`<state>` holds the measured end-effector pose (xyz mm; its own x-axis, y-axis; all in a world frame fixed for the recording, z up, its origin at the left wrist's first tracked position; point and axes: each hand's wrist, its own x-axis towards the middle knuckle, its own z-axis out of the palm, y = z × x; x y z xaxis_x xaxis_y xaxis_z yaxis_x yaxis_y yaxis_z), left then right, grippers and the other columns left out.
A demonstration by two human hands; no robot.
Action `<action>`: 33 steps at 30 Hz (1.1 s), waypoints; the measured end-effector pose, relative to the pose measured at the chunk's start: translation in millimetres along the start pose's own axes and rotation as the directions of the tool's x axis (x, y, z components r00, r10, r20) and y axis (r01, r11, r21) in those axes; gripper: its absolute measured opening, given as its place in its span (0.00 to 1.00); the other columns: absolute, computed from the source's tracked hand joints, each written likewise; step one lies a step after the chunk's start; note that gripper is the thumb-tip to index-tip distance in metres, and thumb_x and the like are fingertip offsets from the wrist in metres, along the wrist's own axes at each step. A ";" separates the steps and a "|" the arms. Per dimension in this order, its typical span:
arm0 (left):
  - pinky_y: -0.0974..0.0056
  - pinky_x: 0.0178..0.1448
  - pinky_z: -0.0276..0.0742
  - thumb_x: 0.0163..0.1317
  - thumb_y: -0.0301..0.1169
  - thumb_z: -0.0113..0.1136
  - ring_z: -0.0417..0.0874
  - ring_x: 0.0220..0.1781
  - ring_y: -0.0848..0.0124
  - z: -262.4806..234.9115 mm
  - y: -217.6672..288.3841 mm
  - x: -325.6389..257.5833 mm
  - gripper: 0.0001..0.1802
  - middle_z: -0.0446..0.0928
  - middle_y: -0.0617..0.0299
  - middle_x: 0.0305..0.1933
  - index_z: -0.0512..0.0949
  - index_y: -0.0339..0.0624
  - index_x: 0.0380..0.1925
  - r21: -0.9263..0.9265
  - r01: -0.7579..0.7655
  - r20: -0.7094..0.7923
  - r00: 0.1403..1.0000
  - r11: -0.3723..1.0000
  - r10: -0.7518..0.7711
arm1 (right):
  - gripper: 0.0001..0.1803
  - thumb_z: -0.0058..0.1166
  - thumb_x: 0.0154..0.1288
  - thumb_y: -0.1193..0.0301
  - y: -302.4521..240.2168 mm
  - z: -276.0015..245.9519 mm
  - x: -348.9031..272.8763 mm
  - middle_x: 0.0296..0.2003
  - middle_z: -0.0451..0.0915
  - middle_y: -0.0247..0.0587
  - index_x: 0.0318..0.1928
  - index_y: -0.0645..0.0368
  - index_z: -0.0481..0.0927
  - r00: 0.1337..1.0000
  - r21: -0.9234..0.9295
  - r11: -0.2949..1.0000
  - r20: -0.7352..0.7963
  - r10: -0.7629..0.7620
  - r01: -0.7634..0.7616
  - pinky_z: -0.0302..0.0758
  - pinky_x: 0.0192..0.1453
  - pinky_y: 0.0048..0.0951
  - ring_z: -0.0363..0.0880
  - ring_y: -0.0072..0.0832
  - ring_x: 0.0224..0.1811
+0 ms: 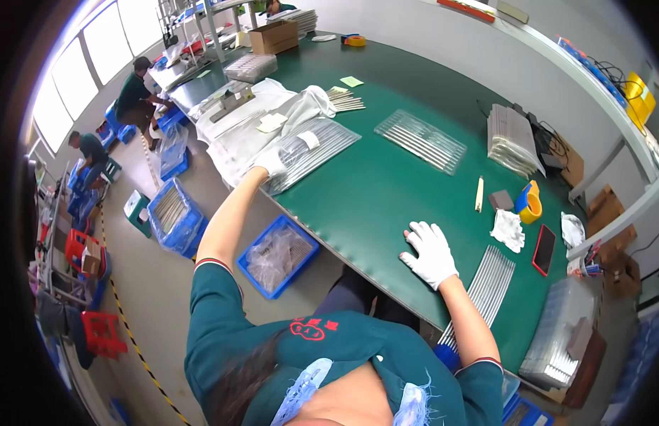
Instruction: Sorting and aligning thin metal rods on a manufacturing workbench.
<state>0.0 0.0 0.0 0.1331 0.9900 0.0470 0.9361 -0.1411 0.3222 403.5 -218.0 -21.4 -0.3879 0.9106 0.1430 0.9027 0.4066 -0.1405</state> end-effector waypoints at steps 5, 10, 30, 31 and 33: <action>0.58 0.51 0.75 0.45 0.36 0.56 0.80 0.47 0.50 -15.0 34.3 -14.2 0.21 0.79 0.41 0.41 0.81 0.36 0.38 -0.019 0.069 -0.103 0.992 0.997 -0.071 | 0.29 0.52 0.59 0.53 2.3 -2.8 -2.3 0.61 0.67 0.46 0.55 0.58 0.74 1.000 -0.028 1.000 -0.024 -0.011 0.011 0.51 0.72 0.42 0.60 0.41 0.66; 0.57 0.52 0.75 0.48 0.37 0.54 0.80 0.48 0.51 8.2 1.3 -1.0 0.21 0.79 0.41 0.43 0.80 0.35 0.41 0.094 0.083 -0.128 0.989 0.992 -0.071 | 0.27 0.52 0.59 0.54 -3.5 -2.5 2.6 0.60 0.68 0.46 0.53 0.59 0.74 0.998 -0.013 0.999 -0.046 -0.038 0.038 0.52 0.72 0.42 0.61 0.41 0.66; 0.73 0.14 0.57 0.52 0.28 0.57 0.63 0.11 0.81 -11.9 -20.6 -270.1 0.15 0.68 0.70 0.18 0.76 0.42 0.43 -0.784 0.484 0.284 0.836 0.388 -0.470 | 0.26 0.52 0.59 0.57 -0.6 1.5 -0.2 0.60 0.67 0.47 0.55 0.59 0.73 0.997 -0.010 0.999 -0.062 -0.051 0.050 0.52 0.72 0.43 0.60 0.43 0.66; 0.73 0.14 0.57 0.52 0.28 0.57 0.62 0.11 0.82 -16.8 -14.6 -287.2 0.16 0.68 0.70 0.18 0.76 0.42 0.43 -0.773 0.512 0.293 0.812 0.374 -0.505 | 0.27 0.52 0.60 0.57 -2.2 -1.1 0.9 0.61 0.67 0.47 0.57 0.58 0.72 0.999 -0.013 0.999 -0.026 -0.036 0.036 0.51 0.73 0.43 0.60 0.42 0.67; 0.73 0.14 0.57 0.53 0.27 0.57 0.62 0.11 0.82 -21.8 -9.1 -316.6 0.18 0.68 0.71 0.18 0.75 0.42 0.46 -0.759 0.548 0.313 0.781 0.352 -0.540 | 0.27 0.52 0.60 0.57 -0.3 0.9 1.6 0.61 0.67 0.47 0.57 0.58 0.72 0.998 -0.017 0.999 -0.033 -0.050 0.049 0.51 0.73 0.43 0.60 0.42 0.67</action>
<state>-57.7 -312.2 2.8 -0.2999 0.8497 -0.4336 0.1549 0.4919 0.8568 402.5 -216.5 -22.0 -0.4260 0.8863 0.1817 0.8855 0.4496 -0.1170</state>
